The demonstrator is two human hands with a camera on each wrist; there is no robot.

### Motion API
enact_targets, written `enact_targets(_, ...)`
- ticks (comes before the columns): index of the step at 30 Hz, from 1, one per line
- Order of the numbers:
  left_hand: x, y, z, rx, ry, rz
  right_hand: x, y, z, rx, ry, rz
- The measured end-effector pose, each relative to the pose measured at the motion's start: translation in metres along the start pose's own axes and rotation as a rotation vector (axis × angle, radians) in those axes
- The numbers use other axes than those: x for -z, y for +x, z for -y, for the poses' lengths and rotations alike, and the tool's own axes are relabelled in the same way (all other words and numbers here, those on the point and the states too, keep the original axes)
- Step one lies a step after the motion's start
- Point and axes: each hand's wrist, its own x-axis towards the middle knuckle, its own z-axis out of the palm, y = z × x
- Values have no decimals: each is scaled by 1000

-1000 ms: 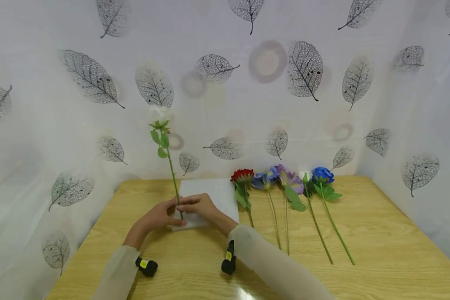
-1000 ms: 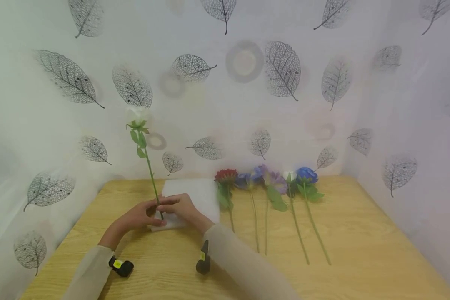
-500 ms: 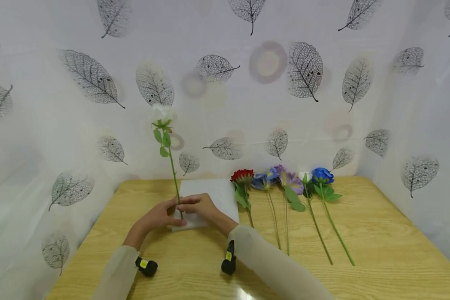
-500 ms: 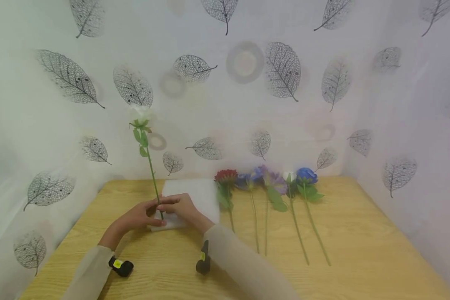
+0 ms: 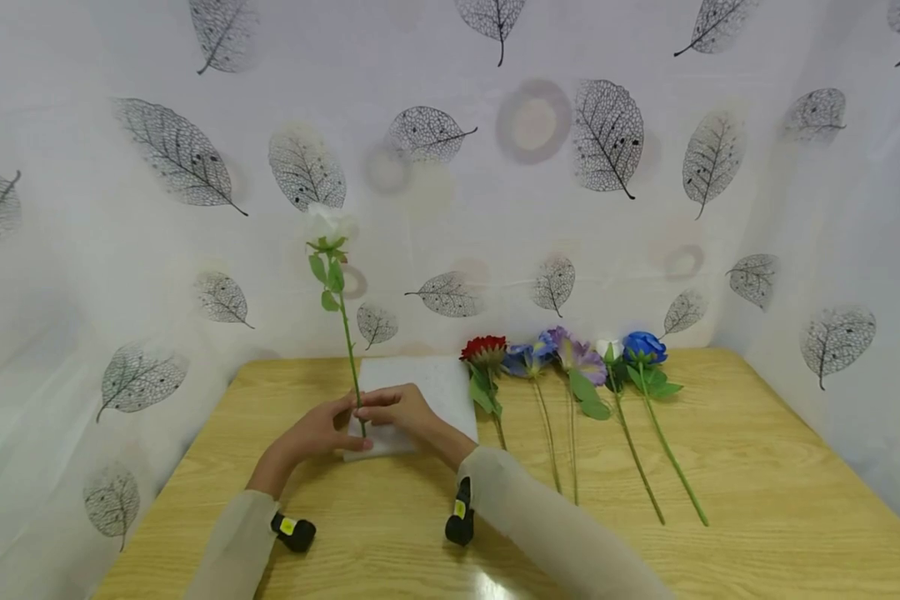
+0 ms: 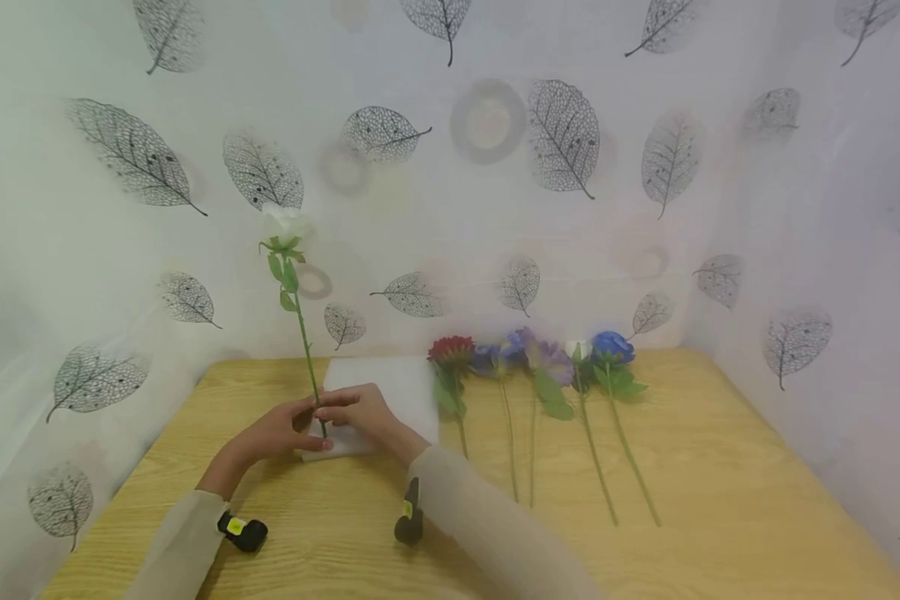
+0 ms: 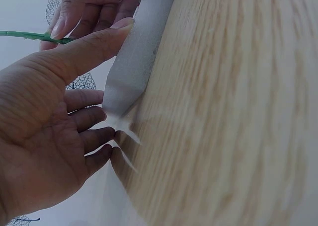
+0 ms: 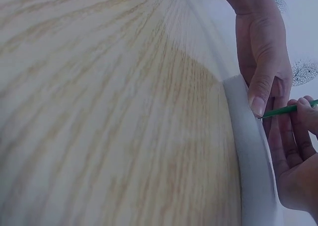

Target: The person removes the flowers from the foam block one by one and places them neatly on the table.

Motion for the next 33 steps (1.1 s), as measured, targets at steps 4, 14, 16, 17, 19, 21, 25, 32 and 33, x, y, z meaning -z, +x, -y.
enact_targets(4,0,-1,-1,10,-9,7,0,-1,4,0,30,11)
enact_targets(14,2,-2,-2,26,-1,12,6,-5,17,24,-8,41)
enact_targets(16,3,-1,-1,24,17,7,10,-5,19,25,-27,39)
enact_targets(17,3,-1,-1,22,25,6,11,-6,19,28,-38,36)
enact_targets(19,3,1,0,27,40,1,15,-7,21,25,-54,33)
enact_targets(21,3,1,1,28,55,0,19,-7,21,17,-65,32)
enact_targets(25,3,2,1,38,56,4,29,-9,21,-2,-76,39)
enact_targets(32,3,5,0,55,84,15,46,-17,25,-8,-101,67)
enact_targets(33,2,5,0,57,89,17,48,-19,26,-8,-107,74)
